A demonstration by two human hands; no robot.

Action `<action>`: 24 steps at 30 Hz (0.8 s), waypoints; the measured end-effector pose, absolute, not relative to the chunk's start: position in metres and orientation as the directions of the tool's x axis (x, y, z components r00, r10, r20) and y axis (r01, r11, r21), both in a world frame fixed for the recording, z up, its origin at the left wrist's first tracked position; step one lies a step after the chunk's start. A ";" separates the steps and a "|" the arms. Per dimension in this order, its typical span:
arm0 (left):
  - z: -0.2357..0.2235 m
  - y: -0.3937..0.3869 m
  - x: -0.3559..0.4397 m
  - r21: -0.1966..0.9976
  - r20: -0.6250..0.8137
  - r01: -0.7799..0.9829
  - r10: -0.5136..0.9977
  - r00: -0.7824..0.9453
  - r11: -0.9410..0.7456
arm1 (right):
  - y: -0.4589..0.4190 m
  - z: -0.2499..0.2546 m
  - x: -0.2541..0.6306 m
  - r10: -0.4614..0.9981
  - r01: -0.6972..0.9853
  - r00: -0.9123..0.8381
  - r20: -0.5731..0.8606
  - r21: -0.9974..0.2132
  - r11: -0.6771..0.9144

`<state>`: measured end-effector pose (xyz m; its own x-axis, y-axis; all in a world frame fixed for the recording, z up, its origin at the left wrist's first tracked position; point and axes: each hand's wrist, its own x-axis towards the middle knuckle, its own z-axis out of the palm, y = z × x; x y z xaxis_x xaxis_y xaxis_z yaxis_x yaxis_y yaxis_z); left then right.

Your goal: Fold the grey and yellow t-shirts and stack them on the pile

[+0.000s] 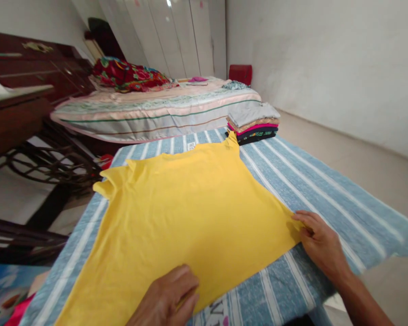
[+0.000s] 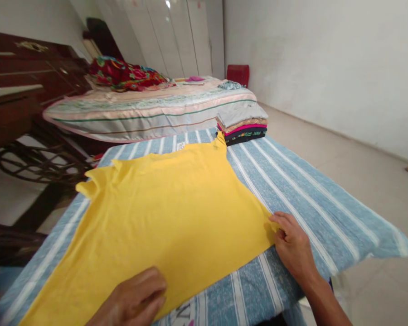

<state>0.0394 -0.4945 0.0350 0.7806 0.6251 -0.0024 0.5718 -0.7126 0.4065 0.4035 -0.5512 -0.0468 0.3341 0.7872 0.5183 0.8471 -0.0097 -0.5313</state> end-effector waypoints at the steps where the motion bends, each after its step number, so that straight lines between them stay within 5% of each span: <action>1: 0.029 -0.489 0.040 0.365 0.095 0.580 0.648 0.755 -0.728 | -0.552 -0.047 0.404 0.790 0.855 0.326 0.519 -0.519 -0.011; 5: -0.003 -0.473 0.045 0.065 0.395 0.646 0.614 0.683 -0.761 | -0.555 -0.048 0.407 0.807 0.884 0.281 0.519 -0.467 -0.008; 9: -0.025 -0.477 0.053 -0.177 0.295 0.580 0.519 0.802 -0.796 | -0.558 -0.051 0.412 0.847 0.910 0.253 0.468 -0.413 -0.044; 14: -0.033 -0.482 0.054 -0.261 0.215 0.548 0.506 0.835 -0.795 | -0.557 -0.050 0.422 0.893 0.928 0.185 0.410 -0.371 -0.022; 21: -0.046 -0.468 0.052 -0.380 0.373 0.516 0.383 0.845 -0.768 | -0.506 -0.003 0.407 0.917 0.984 0.072 0.391 -0.176 -0.002; 24: -0.052 -0.471 0.057 -0.364 0.393 0.543 0.403 0.826 -0.757 | -0.462 0.022 0.369 0.923 0.973 -0.077 0.377 -0.173 0.152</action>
